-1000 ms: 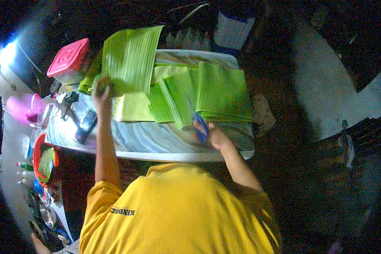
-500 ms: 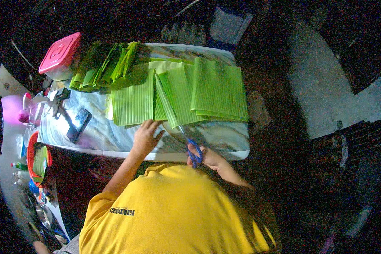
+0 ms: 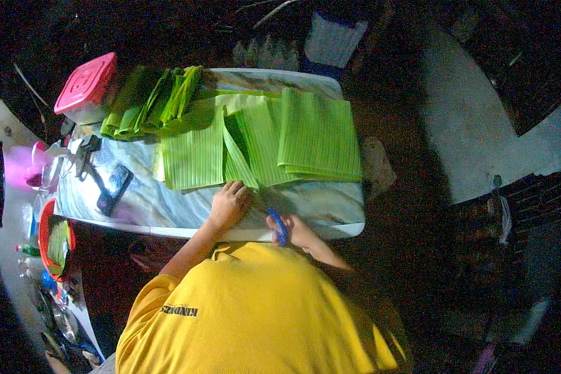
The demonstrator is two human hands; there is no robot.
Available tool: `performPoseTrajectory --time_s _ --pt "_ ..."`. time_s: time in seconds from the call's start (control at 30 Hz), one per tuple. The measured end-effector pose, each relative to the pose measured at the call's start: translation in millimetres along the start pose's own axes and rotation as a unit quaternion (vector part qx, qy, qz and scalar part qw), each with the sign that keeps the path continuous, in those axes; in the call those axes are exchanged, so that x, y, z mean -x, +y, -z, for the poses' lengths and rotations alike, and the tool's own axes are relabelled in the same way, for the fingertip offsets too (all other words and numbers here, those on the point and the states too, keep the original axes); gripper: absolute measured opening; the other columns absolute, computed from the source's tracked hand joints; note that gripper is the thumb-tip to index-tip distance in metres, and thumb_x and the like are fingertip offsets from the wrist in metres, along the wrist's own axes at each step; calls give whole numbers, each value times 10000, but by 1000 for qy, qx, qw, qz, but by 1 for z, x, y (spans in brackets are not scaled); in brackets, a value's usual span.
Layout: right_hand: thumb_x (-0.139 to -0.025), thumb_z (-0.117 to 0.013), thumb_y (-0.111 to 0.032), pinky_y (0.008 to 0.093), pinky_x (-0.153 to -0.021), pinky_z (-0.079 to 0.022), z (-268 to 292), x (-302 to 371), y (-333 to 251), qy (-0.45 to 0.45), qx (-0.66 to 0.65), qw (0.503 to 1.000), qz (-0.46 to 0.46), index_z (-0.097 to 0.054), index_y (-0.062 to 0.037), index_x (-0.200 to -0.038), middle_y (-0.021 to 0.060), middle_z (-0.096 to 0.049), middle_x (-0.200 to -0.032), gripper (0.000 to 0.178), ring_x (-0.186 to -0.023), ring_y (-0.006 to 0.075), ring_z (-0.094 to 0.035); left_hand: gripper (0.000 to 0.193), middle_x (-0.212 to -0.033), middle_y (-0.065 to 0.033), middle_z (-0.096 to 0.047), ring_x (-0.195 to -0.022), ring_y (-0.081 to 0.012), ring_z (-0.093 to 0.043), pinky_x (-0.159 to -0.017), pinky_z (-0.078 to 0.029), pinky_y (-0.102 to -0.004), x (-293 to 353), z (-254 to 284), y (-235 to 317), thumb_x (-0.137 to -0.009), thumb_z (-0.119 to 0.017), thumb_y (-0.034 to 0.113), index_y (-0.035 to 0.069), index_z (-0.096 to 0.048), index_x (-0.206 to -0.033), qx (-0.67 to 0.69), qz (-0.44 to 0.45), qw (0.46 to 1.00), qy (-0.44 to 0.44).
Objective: The person uses blue-handled scissors to trim and cut large green banana leaves on a table. They repeatedly align the leaves, cut along edges, and stack the trimmed pieces. A second person is visible nearby but does not assist with the cutting.
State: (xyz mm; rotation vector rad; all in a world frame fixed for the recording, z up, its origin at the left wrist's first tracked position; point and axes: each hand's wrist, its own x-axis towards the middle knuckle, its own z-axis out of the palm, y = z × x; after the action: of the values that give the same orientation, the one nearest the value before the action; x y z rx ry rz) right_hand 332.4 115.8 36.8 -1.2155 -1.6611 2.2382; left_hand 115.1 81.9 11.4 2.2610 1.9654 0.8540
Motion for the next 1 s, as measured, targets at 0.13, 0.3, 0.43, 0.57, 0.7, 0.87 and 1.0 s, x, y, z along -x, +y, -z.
performPoseTrajectory --time_s 0.13,0.3,0.43,0.57,0.7,0.87,1.0 --pt "-750 -591 -566 242 -506 -432 -4 2 2 18 -39 999 12 -517 6 -871 46 -549 -603 589 -526 127 -537 214 -912 -91 -534 -875 -279 -533 -708 -481 -365 1 -2 -1 -695 -609 164 69 -573 -884 -1 -9 1000 25" --pt "-733 -602 -575 242 -507 -432 -7 6 -7 26 -45 999 14 -514 14 -876 46 -546 -602 613 -526 130 -537 215 -922 -88 -535 -884 -277 -534 -713 -481 -361 2 -4 -2 -705 -602 176 77 -575 -894 -5 0 1000 -5" --pt "-734 -603 -573 244 -523 -436 -11 7 -5 40 -52 998 12 -510 22 -884 54 -550 -607 621 -540 138 -542 197 -928 -84 -537 -898 -272 -535 -719 -482 -357 2 -4 -1 -714 -597 178 85 -575 -886 -9 -3 1000 1" --pt "-745 -594 -571 248 -534 -440 -11 8 -7 39 -76 996 1 -510 29 -896 61 -560 -619 624 -556 141 -549 179 -922 -80 -541 -890 -270 -540 -714 -484 -358 2 -4 -1 -728 -592 181 88 -579 -881 -13 -6 1000 4" --pt "-757 -574 -581 249 -535 -440 -8 6 -8 22 -60 998 4 -517 28 -904 63 -567 -626 629 -556 140 -551 175 -912 -80 -542 -875 -266 -546 -704 -486 -351 4 -8 -1 -734 -593 181 88 -580 -881 -10 -10 999 29" --pt "-753 -569 -593 250 -533 -443 -6 3 -8 13 -23 1000 -15 -528 27 -887 58 -567 -611 635 -543 138 -550 179 -910 -79 -542 -871 -262 -547 -698 -488 -347 4 -3 3 -729 -598 170 82 -581 -883 -4 -9 999 31" --pt "-744 -574 -599 254 -531 -449 -9 4 -7 31 -35 999 -8 -536 19 -874 56 -566 -602 632 -538 141 -554 184 -915 -79 -543 -872 -262 -547 -698 -488 -349 4 0 5 -726 -599 165 76 -581 -886 -5 -1 1000 15"
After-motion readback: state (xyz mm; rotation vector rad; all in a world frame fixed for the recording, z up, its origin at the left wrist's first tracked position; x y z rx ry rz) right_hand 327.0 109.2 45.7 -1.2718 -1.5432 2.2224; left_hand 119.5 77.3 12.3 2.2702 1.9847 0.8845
